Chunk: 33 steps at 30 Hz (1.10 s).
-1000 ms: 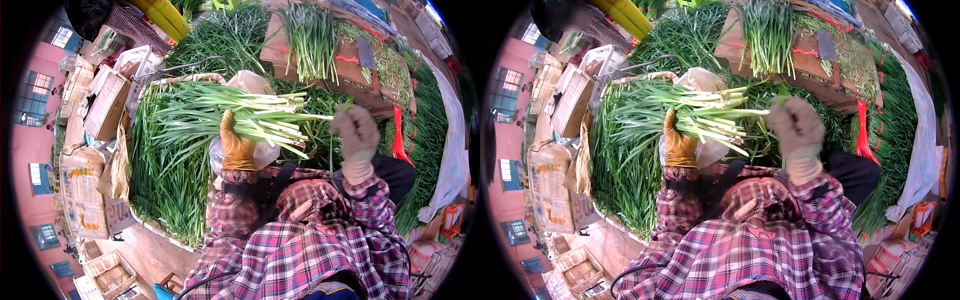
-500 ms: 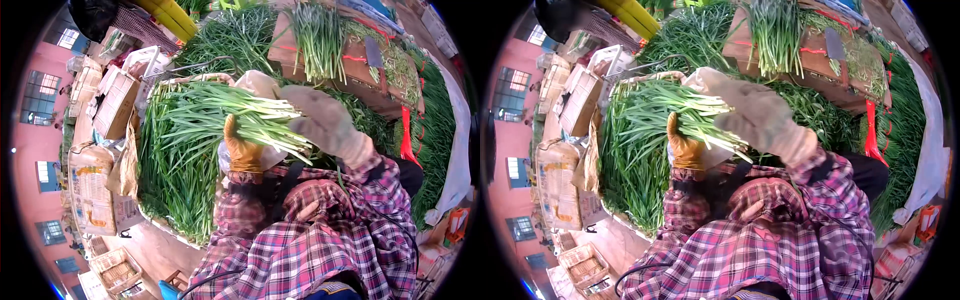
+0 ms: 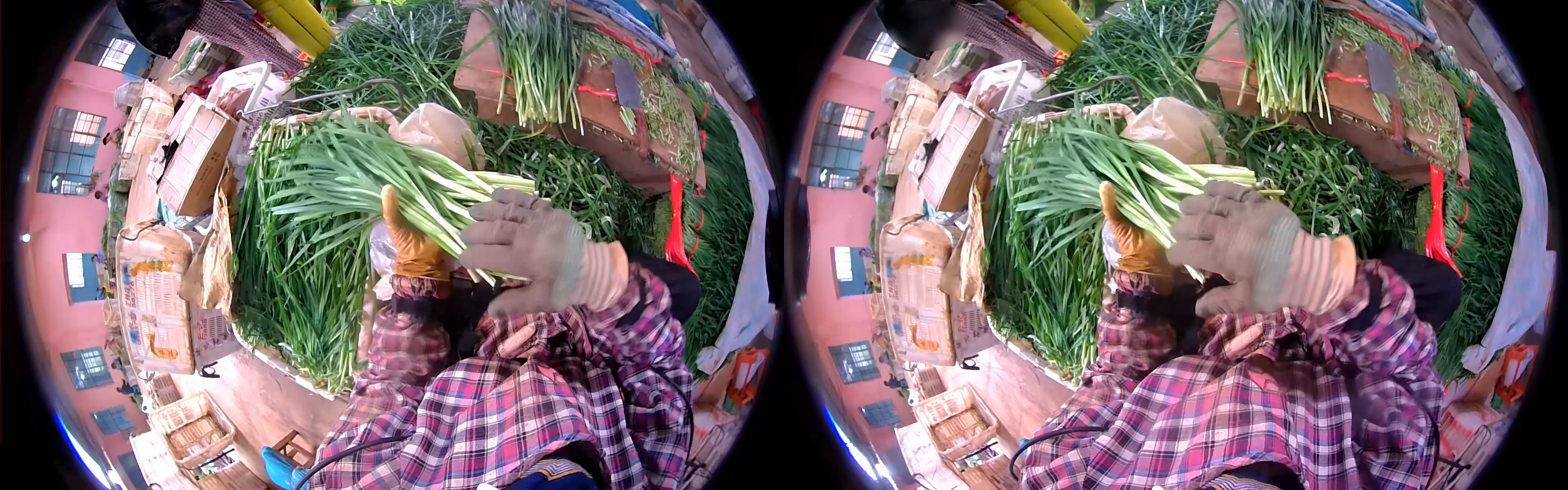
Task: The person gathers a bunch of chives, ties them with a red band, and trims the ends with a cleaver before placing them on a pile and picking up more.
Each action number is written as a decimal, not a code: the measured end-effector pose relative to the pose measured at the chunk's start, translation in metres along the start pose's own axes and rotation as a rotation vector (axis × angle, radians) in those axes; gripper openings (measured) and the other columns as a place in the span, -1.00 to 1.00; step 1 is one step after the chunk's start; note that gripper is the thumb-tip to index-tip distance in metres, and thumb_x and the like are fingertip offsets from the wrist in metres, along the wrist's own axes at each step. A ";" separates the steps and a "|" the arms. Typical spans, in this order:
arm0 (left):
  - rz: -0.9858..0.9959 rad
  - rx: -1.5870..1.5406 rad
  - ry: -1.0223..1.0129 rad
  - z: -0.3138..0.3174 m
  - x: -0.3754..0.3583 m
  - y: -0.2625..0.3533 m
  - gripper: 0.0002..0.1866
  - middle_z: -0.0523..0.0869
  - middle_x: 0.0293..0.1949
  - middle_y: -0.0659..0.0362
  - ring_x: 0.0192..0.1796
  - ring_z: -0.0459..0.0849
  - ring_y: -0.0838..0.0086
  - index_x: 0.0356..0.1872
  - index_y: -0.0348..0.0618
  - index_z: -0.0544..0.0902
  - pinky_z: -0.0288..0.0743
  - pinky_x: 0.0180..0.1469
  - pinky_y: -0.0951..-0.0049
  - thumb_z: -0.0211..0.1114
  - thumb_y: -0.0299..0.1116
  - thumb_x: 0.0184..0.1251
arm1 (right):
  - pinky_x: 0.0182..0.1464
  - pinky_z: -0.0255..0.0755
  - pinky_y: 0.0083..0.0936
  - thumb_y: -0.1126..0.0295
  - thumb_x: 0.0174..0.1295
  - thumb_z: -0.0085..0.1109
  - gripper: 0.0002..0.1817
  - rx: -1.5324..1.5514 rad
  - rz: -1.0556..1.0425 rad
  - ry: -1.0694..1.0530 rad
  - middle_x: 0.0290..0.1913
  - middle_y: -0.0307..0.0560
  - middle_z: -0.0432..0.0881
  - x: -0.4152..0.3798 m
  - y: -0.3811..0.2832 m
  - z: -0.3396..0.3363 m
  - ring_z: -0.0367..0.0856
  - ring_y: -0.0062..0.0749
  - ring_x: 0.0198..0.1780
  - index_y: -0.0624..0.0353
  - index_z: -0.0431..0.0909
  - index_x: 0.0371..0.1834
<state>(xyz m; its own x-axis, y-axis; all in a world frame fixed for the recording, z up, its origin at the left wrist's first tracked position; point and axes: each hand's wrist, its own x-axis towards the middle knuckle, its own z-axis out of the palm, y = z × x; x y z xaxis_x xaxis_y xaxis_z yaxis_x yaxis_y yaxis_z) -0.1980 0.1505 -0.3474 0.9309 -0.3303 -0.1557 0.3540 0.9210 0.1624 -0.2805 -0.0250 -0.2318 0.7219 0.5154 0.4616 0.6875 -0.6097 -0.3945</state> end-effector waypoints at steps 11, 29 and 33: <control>-0.109 0.311 0.108 0.012 -0.013 -0.010 -0.45 0.57 -0.02 0.03 0.00 0.55 0.20 0.06 -0.17 0.46 0.42 0.10 0.13 0.23 -0.04 0.09 | 0.14 0.32 -0.38 -0.17 -0.21 0.38 0.12 0.664 0.657 -0.462 0.10 0.07 0.49 0.037 0.062 0.032 0.47 -0.20 0.12 0.05 -0.01 0.40; -0.205 0.207 0.272 0.027 -0.058 -0.013 -0.50 0.55 0.02 0.05 0.05 0.53 0.24 0.13 -0.21 0.40 0.39 0.18 0.19 0.16 -0.10 0.29 | 0.02 0.38 -0.49 0.01 -0.18 0.42 -0.23 0.977 0.840 -0.547 -0.12 -0.05 0.61 0.009 0.040 0.049 0.53 -0.44 -0.11 0.25 0.41 0.07; -0.308 0.354 0.276 0.026 -0.070 -0.007 -0.44 0.50 0.09 0.03 0.12 0.48 0.20 0.16 -0.20 0.36 0.38 0.18 0.16 0.14 -0.01 0.28 | 0.10 0.35 -0.40 -0.05 -0.24 0.41 -0.09 0.622 0.804 -0.586 -0.03 0.07 0.57 0.009 0.037 0.050 0.53 -0.17 0.01 0.15 0.28 0.21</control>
<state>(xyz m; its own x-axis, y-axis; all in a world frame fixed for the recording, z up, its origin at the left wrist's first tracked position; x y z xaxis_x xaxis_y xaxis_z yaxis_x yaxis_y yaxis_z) -0.2631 0.1618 -0.3121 0.7383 -0.4635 -0.4900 0.6595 0.6485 0.3801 -0.2447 -0.0131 -0.2822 0.7798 0.4138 -0.4697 -0.1800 -0.5703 -0.8014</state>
